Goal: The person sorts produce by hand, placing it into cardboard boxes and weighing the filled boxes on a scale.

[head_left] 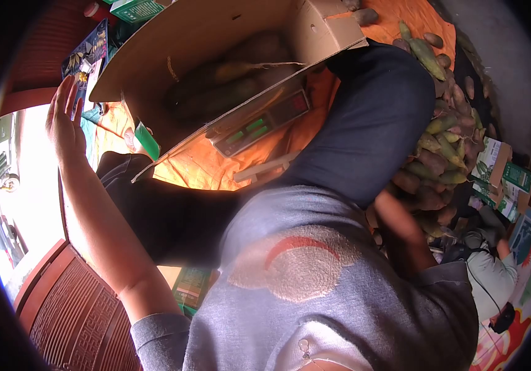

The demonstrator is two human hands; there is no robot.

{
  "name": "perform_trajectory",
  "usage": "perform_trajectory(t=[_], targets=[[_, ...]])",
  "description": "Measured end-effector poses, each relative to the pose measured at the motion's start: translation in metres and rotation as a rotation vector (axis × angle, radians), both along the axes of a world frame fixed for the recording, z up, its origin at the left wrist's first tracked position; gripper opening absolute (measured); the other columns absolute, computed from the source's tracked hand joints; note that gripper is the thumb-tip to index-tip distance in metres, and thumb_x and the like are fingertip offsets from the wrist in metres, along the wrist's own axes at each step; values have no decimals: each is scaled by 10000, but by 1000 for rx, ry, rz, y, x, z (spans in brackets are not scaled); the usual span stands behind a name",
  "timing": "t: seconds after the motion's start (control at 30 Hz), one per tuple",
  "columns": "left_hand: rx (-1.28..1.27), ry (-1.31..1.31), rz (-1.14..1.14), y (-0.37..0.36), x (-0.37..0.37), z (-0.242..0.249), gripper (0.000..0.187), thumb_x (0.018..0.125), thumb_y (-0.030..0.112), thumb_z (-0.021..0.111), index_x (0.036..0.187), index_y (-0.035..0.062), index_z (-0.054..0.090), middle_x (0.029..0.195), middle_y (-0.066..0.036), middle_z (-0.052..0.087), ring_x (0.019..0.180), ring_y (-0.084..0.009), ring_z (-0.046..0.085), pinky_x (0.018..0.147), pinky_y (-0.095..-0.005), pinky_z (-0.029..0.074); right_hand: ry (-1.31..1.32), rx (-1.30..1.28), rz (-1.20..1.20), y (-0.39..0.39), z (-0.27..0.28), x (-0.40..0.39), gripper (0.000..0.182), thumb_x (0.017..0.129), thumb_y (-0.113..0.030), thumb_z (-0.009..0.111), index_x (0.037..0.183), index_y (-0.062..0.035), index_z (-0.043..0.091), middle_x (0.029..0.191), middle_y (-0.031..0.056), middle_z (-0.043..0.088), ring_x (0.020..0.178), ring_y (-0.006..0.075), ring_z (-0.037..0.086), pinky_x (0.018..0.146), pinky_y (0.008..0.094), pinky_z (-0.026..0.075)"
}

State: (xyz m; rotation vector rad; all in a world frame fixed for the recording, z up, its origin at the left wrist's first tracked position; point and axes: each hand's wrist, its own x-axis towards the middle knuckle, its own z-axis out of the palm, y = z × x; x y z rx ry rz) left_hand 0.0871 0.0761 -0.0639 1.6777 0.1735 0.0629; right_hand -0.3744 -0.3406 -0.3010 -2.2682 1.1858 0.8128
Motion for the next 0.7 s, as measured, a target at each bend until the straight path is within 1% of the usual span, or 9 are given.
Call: perform_trajectory(t=[0.2,0.27,0.3,0.4,0.53,0.6,0.63,0.67,0.7], targets=[[-26,-14,-51,11,5,-7,331,945,230,471,1192,27,557,1248,-95,547,1209,-217,470,1016,-343,351,38,22,52,-2,1,-11,183,784,-110,576,937,-12,598,935,163,608,890,297,591,778,371,459],[-69,-1,-14,8,6,-6,354,947,253,465,1206,28,549,1270,-95,528,1226,-218,451,1033,-360,333,75,41,90,-3,2,-21,186,781,-104,578,942,-12,598,941,164,609,895,300,591,782,373,459],[-50,17,-19,8,7,-5,364,946,258,466,1218,29,540,1285,-95,515,1238,-218,437,1048,-368,317,96,61,109,-2,3,-27,187,780,-101,579,944,-12,598,944,165,609,898,301,592,783,374,459],[-72,19,-84,25,19,-13,382,953,254,444,1244,15,511,1332,-95,469,1268,-229,403,1067,-363,299,197,146,192,2,8,-50,192,777,-92,581,951,-12,598,953,168,610,906,305,592,788,376,459],[-30,73,-61,16,13,-6,403,955,244,435,1287,16,461,1350,-92,450,1287,-224,375,1076,-363,282,350,305,297,10,27,-83,200,772,-80,585,960,-12,598,965,171,611,917,309,593,794,379,460],[-26,125,-41,14,9,-3,411,950,241,445,1305,33,446,1349,-68,456,1302,-199,352,1073,-345,272,409,367,335,13,20,-107,205,770,-74,587,965,-12,598,971,173,612,922,312,594,797,381,460],[-9,126,-34,12,6,-2,410,948,245,450,1305,44,449,1354,-61,451,1300,-194,355,1067,-342,278,453,416,390,13,9,-118,128,746,-57,606,869,-24,617,868,161,641,848,309,625,729,383,487],[7,126,-27,10,4,-2,409,946,249,455,1305,54,453,1359,-53,445,1298,-190,357,1062,-339,283,390,356,317,13,6,-135,127,765,-96,602,867,-21,618,868,165,640,859,313,624,730,399,485],[11,136,-31,12,5,-3,406,943,252,460,1301,60,460,1361,-50,443,1298,-190,357,1061,-340,286,326,290,246,15,25,-133,143,785,-135,597,864,-19,619,867,169,639,870,317,622,730,416,483]])
